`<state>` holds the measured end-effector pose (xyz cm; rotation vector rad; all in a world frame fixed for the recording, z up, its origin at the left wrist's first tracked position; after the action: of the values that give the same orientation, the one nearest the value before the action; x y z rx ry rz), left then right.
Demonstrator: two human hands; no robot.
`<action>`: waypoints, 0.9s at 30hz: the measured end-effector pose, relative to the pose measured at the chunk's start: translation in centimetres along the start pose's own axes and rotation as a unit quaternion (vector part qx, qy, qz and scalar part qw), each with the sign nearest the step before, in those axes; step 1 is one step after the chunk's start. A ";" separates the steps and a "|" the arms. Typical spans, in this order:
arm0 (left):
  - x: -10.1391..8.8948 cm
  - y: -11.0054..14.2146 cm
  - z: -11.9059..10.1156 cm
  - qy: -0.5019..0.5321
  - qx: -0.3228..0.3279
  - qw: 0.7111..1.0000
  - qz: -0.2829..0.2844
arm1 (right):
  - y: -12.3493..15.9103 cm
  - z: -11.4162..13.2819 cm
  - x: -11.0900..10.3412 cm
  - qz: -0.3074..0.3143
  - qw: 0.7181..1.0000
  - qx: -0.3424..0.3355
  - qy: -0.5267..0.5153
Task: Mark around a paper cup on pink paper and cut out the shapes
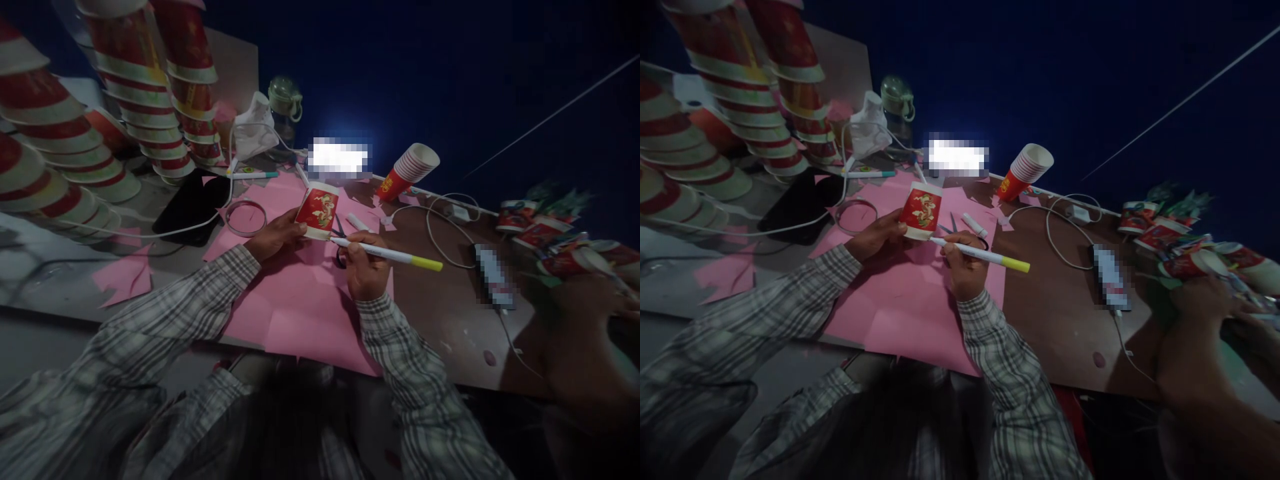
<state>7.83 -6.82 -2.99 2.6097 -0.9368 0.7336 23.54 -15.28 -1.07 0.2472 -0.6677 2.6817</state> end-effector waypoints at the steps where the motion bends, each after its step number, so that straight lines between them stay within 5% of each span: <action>1: 0.0 0.0 0.0 -0.001 0.000 1.000 0.002 | 0.0 0.0 0.0 0.003 1.000 -0.004 0.006; 11: -0.3 -0.4 0.3 -0.018 0.016 1.000 0.011 | -0.1 0.8 0.3 0.016 0.993 -0.086 0.077; 18: -0.3 -0.3 0.5 -0.002 -0.002 1.000 0.000 | -0.1 -0.5 -0.6 -0.065 0.997 0.029 0.013; 27: 0.0 -0.1 0.3 0.022 0.004 1.000 0.003 | -0.1 -0.3 0.1 -0.019 0.999 0.017 0.025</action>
<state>8.00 -6.86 -3.27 2.5891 -0.9310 0.7940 23.44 -15.07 -1.23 0.1990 -0.5974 2.6556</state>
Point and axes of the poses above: each hand's wrist, its own y-axis away from the middle knuckle, its own x-axis out of the palm, z = x × y, the point moved 6 cm from there along -y, towards the middle knuckle, and after that the axes turned 2 degrees about -y, right-handed, at the moved point
